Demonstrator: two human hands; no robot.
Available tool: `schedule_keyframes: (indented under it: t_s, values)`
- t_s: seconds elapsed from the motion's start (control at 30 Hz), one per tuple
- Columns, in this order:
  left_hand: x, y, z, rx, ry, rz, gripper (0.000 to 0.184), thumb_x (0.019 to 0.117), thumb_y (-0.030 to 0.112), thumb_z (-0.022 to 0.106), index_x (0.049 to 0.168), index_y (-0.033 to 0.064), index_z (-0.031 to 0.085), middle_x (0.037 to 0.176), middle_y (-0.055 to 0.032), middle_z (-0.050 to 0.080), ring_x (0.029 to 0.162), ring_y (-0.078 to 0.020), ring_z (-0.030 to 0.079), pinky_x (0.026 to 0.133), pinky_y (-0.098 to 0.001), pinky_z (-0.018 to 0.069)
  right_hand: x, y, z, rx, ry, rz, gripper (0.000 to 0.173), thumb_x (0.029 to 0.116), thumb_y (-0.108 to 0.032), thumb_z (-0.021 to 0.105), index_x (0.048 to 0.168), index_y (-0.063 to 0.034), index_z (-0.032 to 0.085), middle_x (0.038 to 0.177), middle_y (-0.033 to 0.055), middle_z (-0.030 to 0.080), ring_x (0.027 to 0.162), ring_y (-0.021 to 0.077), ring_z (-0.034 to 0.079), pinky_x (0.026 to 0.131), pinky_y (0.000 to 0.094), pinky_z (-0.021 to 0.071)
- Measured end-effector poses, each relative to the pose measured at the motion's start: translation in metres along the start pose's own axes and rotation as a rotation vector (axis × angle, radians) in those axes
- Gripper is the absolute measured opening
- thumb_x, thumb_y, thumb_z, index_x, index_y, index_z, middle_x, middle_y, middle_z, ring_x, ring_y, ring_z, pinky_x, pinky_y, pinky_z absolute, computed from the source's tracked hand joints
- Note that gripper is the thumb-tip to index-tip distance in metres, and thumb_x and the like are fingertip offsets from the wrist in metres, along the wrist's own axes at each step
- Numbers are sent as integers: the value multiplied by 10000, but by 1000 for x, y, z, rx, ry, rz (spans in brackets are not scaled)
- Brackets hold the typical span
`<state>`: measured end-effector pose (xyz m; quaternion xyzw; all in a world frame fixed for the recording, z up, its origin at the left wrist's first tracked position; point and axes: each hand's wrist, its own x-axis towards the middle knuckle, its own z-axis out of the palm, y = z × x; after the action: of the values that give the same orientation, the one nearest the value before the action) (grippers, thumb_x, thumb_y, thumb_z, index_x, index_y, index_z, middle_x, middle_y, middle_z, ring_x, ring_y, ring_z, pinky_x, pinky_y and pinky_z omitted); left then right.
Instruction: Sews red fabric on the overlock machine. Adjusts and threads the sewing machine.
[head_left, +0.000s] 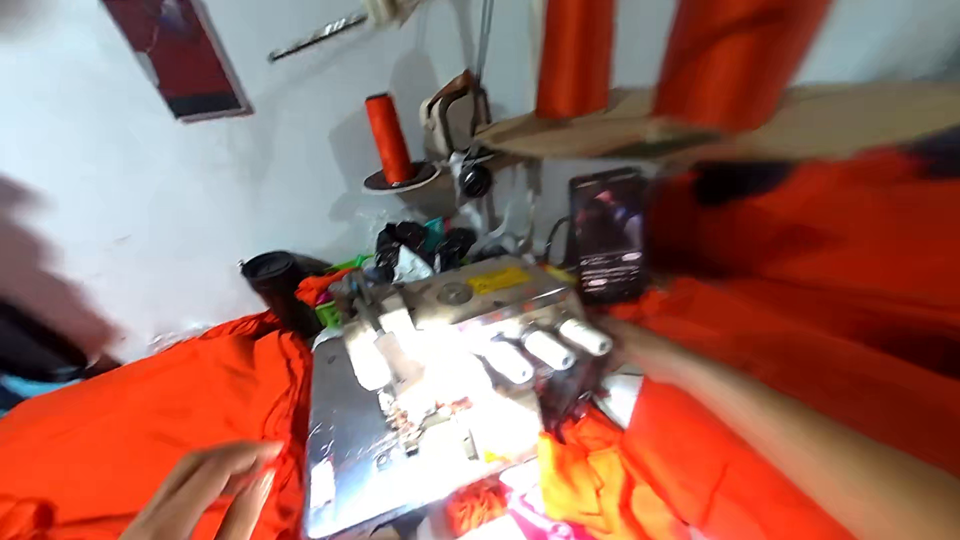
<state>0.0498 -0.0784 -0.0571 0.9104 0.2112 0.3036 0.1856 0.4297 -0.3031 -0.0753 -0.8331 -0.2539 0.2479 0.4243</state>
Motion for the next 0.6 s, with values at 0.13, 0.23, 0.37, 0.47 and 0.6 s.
schedule_keyframes:
  t_s: [0.13,0.23,0.37,0.47,0.6]
  values:
    - [57,0,28,-292,55,12,383,1036,256,462,1315,35,605,1133,-43,710,908,-104,715,743,-296,613,16,34,8,153,31,-300,200,1046,-109,415,1060,-61,608,709,-95,557,568,-74,497,537,109,443]
    - [93,6,52,-566,88,12,309,1067,217,444,1317,105,588,1048,22,696,824,-77,698,673,-256,610,17,40,10,335,15,-335,224,1079,-197,402,1050,-182,623,766,-148,619,656,-101,575,596,88,498]
    - [116,25,58,-710,134,-51,182,1091,184,406,1140,150,578,867,99,631,681,6,643,614,-169,572,13,34,6,512,-12,-257,305,1055,-67,309,1151,-201,566,886,-125,658,746,-58,631,642,128,550]
    - [127,23,62,-718,136,-56,103,1096,173,410,1065,134,500,792,77,591,608,2,607,565,-165,549,26,44,3,687,-15,-247,344,999,-42,274,993,-228,564,838,-111,663,720,-19,630,622,167,547]
    - [140,17,66,-646,100,-71,166,1109,219,412,1056,114,530,751,71,580,567,15,576,525,-151,516,16,37,20,605,122,-339,281,1051,-102,345,1028,-215,601,861,-137,667,776,-63,635,686,128,548]
